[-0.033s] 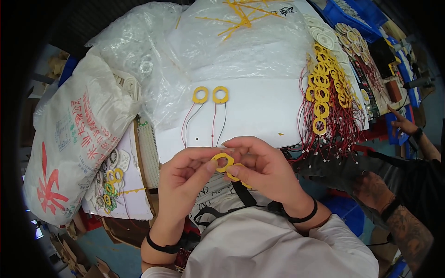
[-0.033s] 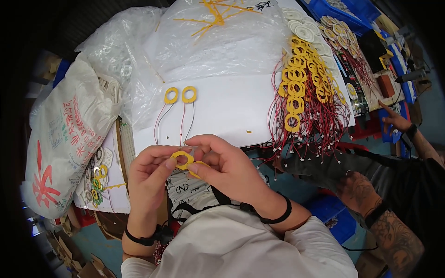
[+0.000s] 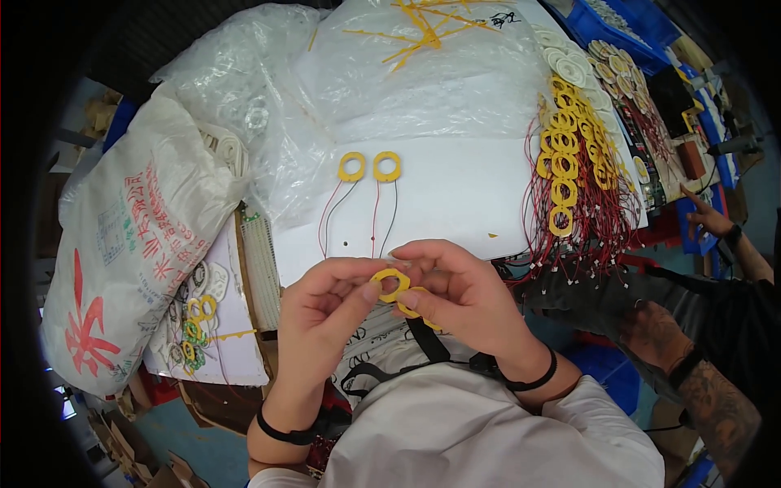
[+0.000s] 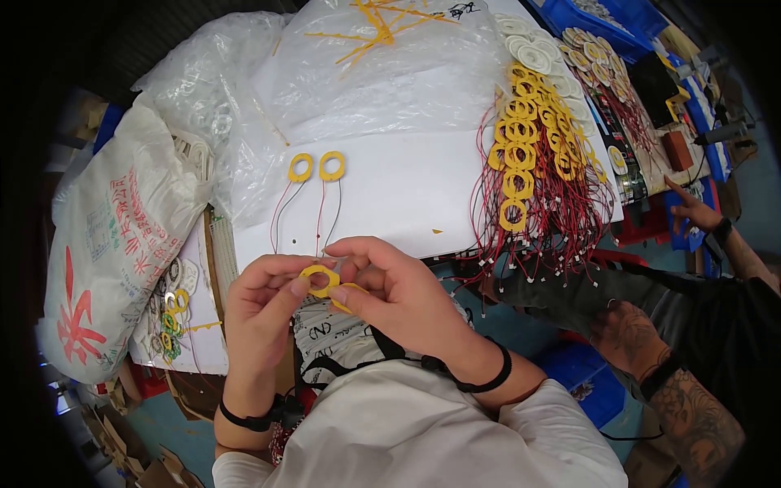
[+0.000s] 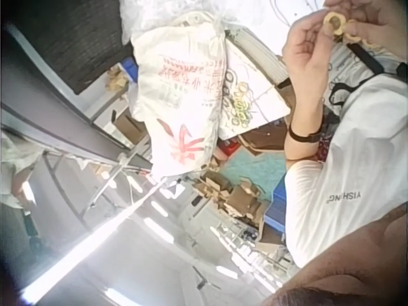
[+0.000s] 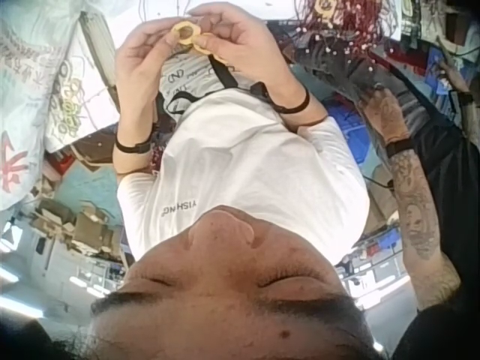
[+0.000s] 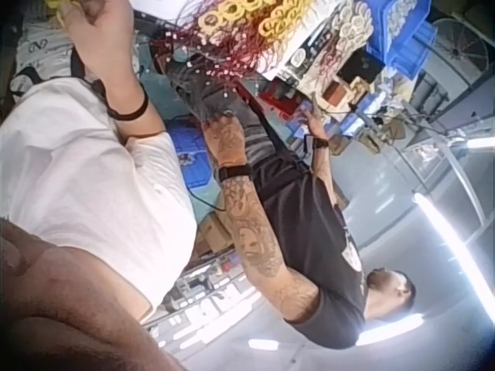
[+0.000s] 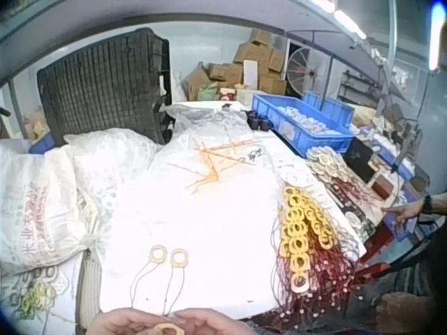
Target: Assembling small yellow magnetic rings by threading wires through them and organizing them on the table.
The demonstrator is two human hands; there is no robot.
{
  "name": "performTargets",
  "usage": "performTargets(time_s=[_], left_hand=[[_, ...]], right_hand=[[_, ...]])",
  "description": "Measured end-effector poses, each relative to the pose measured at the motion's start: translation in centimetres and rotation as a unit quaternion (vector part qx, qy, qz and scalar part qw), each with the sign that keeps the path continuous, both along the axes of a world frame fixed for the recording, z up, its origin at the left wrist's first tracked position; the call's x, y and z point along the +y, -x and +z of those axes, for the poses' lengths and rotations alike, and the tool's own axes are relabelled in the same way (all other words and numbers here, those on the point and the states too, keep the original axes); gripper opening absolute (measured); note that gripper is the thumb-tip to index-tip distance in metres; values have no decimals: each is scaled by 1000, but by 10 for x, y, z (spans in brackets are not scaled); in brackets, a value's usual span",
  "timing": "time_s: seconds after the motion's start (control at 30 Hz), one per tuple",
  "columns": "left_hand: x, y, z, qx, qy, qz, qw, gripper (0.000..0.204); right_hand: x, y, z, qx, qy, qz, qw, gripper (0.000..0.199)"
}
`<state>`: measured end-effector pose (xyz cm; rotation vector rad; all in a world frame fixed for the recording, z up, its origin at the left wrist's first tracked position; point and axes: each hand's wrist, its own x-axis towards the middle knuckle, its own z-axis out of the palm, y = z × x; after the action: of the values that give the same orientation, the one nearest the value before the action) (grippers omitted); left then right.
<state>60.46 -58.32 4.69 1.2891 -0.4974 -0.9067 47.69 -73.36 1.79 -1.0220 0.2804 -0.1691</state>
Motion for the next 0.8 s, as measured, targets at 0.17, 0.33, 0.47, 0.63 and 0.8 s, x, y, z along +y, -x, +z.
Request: performTargets(time_s=[0.17, 0.33, 0.47, 0.63, 0.8], left_hand=[[-6, 2, 4, 5, 0, 22, 1000, 20], [-11, 0, 10, 7, -32, 33, 999, 18], [-18, -7, 15, -66, -38, 73, 994, 18], [-24, -8, 25, -91, -21, 87, 992, 17], [-27, -11, 26, -26, -13, 61, 998, 18]], right_hand=[[1, -1, -5, -2, 16, -5, 1000, 38], [1, 1, -5, 14, 84, -28, 996, 36], [2, 2, -3, 0, 213, -90, 973, 32], [-6, 5, 4, -40, 496, -217, 840, 23], [-13, 12, -5, -9, 292, -153, 944, 15]])
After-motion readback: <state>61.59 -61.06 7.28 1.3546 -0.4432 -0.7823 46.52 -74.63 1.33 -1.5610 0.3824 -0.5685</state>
